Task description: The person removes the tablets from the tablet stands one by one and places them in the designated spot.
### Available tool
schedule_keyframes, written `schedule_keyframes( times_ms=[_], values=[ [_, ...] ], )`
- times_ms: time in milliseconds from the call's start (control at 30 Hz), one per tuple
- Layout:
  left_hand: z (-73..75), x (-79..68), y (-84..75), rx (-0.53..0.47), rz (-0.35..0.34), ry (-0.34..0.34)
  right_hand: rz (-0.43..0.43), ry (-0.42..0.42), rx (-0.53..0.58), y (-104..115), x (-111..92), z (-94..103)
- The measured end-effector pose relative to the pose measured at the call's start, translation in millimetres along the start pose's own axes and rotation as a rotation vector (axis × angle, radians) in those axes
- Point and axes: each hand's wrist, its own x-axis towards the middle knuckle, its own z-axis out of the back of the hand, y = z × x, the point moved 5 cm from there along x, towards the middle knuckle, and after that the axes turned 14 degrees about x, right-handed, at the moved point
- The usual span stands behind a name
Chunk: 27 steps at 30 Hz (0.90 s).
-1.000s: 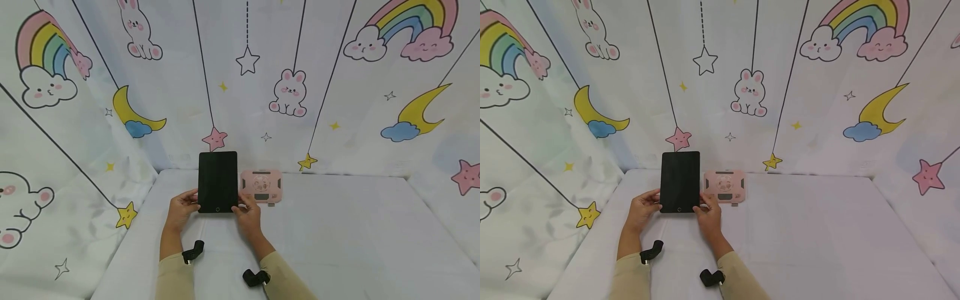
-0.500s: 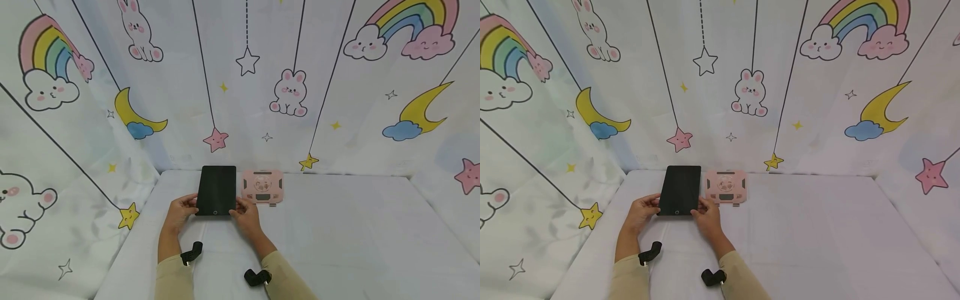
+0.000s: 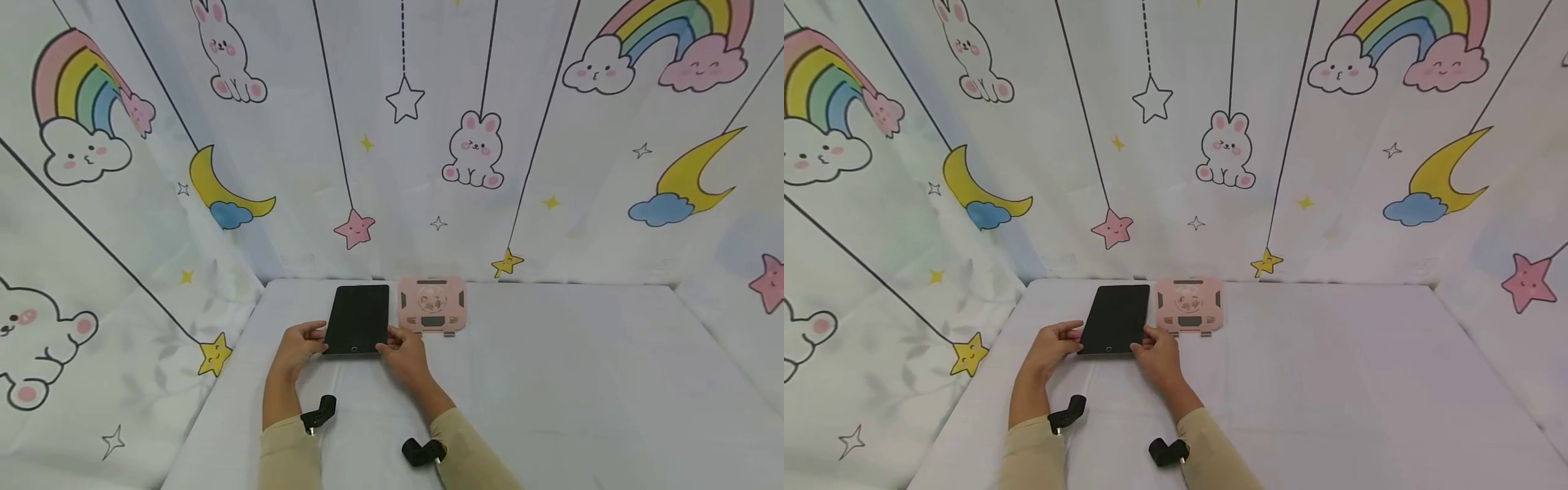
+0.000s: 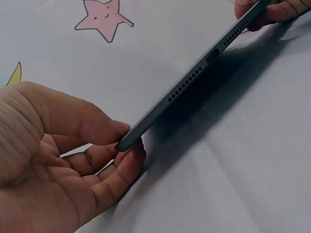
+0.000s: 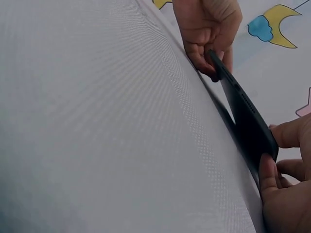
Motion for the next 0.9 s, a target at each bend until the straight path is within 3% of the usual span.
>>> schedule_keyframes(
  times_ms=[167, 433, 633, 767, 900],
  values=[
    [1.5, -0.4, -3.6, 0.061, 0.023, -0.027, 0.035, -0.018, -0.002, 2.4, -1.5, 1.4],
    [-0.7, 1.6, -4.6, 0.021, 0.033, -0.067, 0.104, -0.068, -0.046, 4.9, -6.5, 8.1],
    [-1.3, 4.0, -7.5, 0.145, 0.028, -0.103, 0.094, -0.038, -0.146, 4.8, -7.1, 7.1],
    [-1.5, 5.4, -4.9, 0.17, 0.045, -0.113, 0.084, -0.019, -0.169, 3.2, -6.7, 5.1],
    [-1.1, 7.1, -7.6, 0.161, 0.014, -0.158, 0.057, -0.008, -0.086, 0.5, -3.3, 7.3]
  ],
)
